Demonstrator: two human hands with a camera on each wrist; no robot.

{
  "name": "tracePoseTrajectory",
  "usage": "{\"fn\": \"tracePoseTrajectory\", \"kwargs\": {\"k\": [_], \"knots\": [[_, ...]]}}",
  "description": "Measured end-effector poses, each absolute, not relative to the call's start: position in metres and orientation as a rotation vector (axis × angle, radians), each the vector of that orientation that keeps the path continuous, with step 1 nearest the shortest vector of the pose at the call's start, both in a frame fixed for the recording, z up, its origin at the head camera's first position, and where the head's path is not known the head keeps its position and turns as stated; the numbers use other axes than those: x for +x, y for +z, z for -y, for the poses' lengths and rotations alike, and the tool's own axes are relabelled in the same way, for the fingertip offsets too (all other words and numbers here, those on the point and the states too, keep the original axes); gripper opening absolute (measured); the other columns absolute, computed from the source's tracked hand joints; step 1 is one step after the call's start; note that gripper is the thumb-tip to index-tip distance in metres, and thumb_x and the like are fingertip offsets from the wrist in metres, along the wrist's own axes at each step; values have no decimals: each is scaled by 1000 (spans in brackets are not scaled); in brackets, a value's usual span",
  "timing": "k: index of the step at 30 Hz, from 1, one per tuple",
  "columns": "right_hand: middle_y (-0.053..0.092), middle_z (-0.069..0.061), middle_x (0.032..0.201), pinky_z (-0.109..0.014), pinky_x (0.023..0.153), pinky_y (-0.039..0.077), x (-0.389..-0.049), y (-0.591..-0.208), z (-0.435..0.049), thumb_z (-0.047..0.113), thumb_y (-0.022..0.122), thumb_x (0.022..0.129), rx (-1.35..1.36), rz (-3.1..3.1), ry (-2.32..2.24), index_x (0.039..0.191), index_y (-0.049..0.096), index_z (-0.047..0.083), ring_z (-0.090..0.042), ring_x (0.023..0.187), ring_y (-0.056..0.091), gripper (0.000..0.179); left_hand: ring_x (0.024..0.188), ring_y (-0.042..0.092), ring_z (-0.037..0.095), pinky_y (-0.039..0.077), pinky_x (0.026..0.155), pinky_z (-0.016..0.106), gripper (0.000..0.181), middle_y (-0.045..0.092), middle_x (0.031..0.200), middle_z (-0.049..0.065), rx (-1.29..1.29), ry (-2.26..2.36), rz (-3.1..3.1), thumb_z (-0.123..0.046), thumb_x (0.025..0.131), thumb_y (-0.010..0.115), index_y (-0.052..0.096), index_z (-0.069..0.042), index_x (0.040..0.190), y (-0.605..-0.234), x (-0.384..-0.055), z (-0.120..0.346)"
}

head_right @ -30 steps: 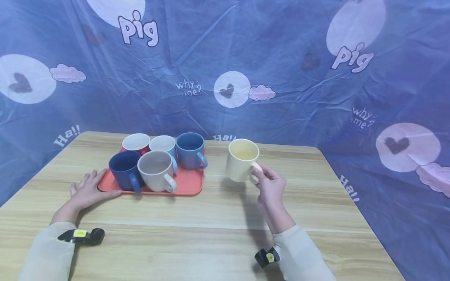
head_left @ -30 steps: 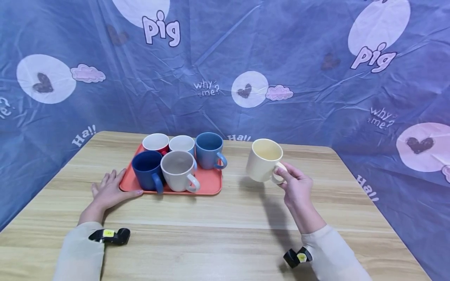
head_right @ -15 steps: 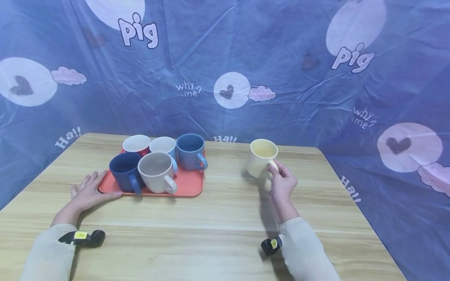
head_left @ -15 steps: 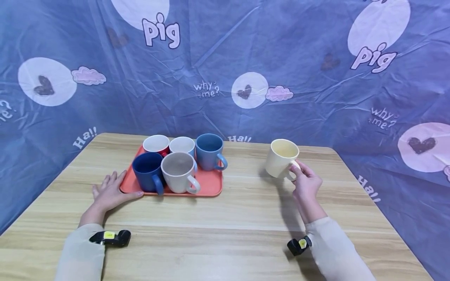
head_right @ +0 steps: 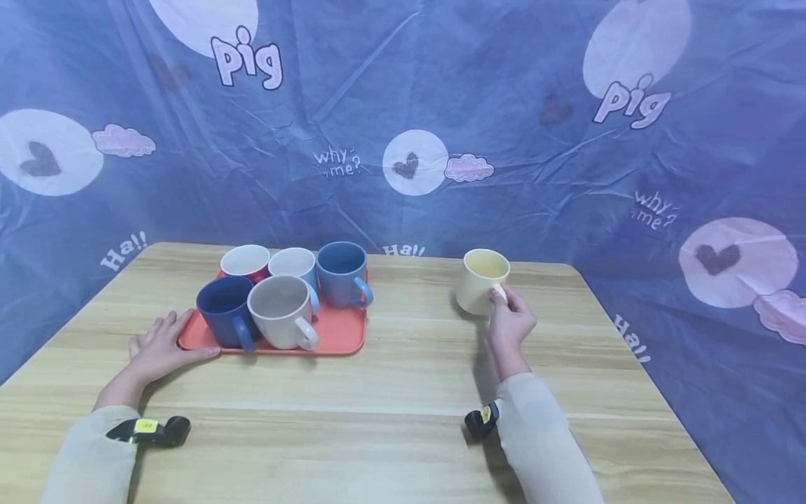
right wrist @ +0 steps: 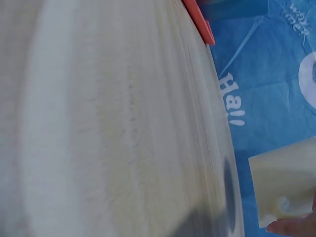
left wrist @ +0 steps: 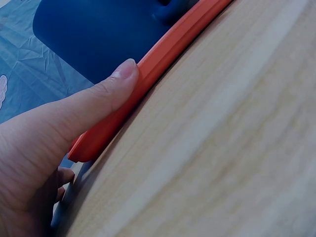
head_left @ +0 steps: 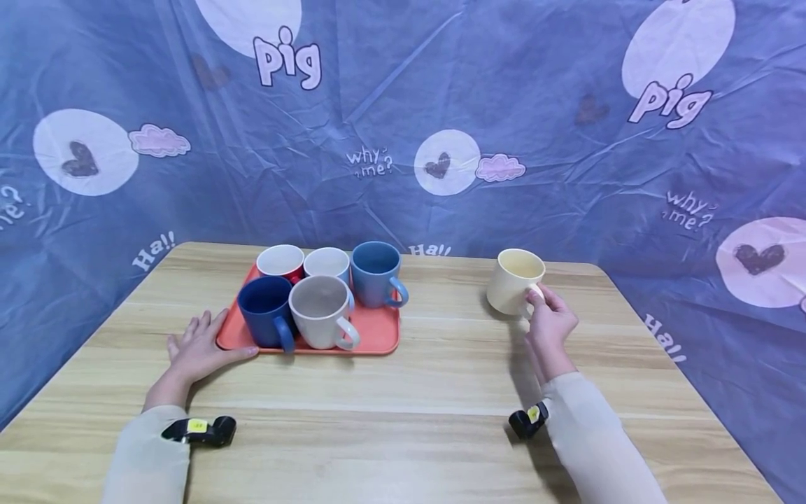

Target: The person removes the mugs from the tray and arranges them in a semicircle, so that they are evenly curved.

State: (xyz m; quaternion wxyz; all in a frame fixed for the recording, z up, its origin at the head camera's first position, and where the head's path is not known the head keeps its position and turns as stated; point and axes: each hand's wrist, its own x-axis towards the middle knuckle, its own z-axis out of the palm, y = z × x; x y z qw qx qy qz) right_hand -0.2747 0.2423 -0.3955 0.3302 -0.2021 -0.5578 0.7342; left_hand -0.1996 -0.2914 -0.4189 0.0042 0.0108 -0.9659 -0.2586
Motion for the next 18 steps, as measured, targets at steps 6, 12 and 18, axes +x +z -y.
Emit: {"fn": "tracePoseTrajectory", "kwargs": {"k": [6, 12, 18], "knots": [[62, -2, 74, -11, 44, 39, -296, -412, -255, -1, 68, 71, -473, 1355, 1961, 88, 70, 9, -8, 63, 59, 20, 120, -8, 49, -18, 81, 64, 108, 4, 133, 36, 38, -804, 3031, -63, 64, 59, 11, 1, 136, -419, -200, 292], [61, -2, 72, -16, 58, 46, -299, -410, -251, -5, 66, 71, -524, 1302, 1951, 86, 69, 6, -8, 61, 59, 19, 120, -7, 49, -18, 81, 64, 107, 4, 133, 36, 36, -801, 3026, -63, 64, 59, 12, 1, 136, -420, -200, 293], [57, -2, 68, -17, 58, 47, -281, -381, -229, -10, 62, 73, -625, 1280, 1931, 93, 64, -5, -7, 58, 55, 21, 120, -7, 49, -18, 81, 64, 107, 4, 133, 36, 37, -795, 3022, -63, 64, 59, 11, 0, 137, -422, -201, 294]]}}
